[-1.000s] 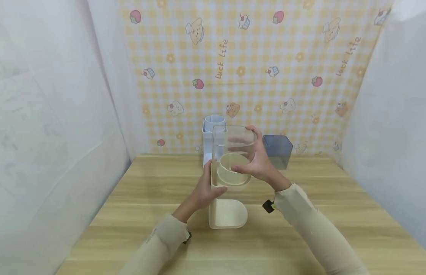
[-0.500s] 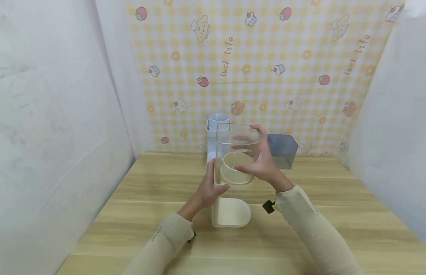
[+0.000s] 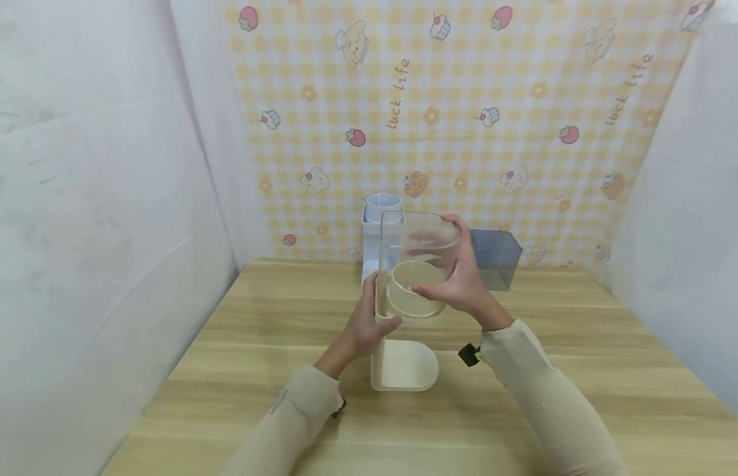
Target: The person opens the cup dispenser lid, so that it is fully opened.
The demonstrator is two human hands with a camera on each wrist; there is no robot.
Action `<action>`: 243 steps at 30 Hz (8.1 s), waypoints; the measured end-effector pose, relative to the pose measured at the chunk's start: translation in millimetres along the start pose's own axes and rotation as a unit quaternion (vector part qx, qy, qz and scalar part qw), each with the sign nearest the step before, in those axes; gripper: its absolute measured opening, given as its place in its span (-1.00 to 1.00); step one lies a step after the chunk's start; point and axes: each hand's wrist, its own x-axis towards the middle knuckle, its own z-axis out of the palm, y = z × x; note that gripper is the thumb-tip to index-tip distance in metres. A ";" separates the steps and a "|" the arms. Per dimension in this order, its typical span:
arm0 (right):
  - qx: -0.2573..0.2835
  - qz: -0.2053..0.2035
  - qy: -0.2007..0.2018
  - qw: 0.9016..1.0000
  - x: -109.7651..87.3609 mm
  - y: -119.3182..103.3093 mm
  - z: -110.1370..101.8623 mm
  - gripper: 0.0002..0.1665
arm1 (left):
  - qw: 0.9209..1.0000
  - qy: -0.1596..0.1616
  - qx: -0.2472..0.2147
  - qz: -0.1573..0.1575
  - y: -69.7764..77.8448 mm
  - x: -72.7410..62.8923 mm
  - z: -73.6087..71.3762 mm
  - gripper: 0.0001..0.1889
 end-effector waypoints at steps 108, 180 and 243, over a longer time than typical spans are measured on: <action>0.038 0.023 0.088 0.995 4.1 -7.1 -2.3 0.22 | 0.998 0.013 0.055 0.026 2.9 6.2 -1.7 0.16; 0.114 -0.051 0.206 0.971 0.1 -32.8 -12.4 0.07 | 0.998 0.019 0.049 0.019 -0.5 2.9 -0.2 0.16; -0.284 0.261 0.126 0.914 -122.4 24.4 -136.9 0.09 | 0.998 0.014 0.059 0.029 -0.6 2.0 1.2 0.12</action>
